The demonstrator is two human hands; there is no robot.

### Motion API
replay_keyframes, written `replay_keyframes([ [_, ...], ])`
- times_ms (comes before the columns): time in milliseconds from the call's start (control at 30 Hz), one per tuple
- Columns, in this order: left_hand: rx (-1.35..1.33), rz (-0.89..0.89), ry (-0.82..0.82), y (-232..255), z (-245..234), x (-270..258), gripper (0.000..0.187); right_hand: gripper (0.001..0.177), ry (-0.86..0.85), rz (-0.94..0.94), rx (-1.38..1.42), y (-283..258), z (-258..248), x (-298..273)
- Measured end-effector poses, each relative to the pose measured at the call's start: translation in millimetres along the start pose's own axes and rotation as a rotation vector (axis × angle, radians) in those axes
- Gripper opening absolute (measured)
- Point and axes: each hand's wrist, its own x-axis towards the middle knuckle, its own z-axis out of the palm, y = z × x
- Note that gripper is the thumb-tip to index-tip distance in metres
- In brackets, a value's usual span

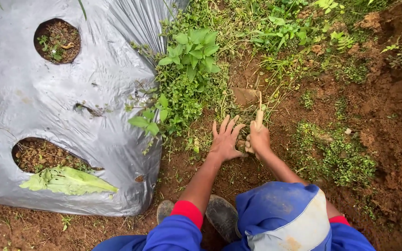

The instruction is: The person uses a hand hoe to remove weeds from the soil between rows of lettuce plants covered with plastic mulch. They scrape the ground to uproot the weeds, gather them by hand, and walk along the rows to continue the task.

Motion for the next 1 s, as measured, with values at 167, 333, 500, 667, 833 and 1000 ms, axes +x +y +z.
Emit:
replay_keyframes([
  [167,-0.034,-0.009,-0.004,3,-5,-4,0.116,0.027,-0.041,0.028,0.046,25,-7,-17],
  [333,0.008,0.003,-0.018,-7,9,4,0.119,0.028,-0.01,-0.06,0.034,-24,-17,11],
  [500,-0.059,-0.003,-0.081,-4,-2,-4,0.131,0.027,0.148,-0.139,0.294,-89,-19,60],
  [667,-0.17,-0.006,-0.105,-1,-18,-9,0.134,0.026,0.073,-0.068,0.074,-67,-17,69],
  [833,-0.183,-0.007,-0.099,-4,-3,-1,0.12,0.022,0.092,-0.108,0.042,-88,-32,89],
  [1000,-0.209,-0.017,-0.09,-6,-1,4,0.109,0.023,0.171,-0.139,0.273,-101,-1,89],
])
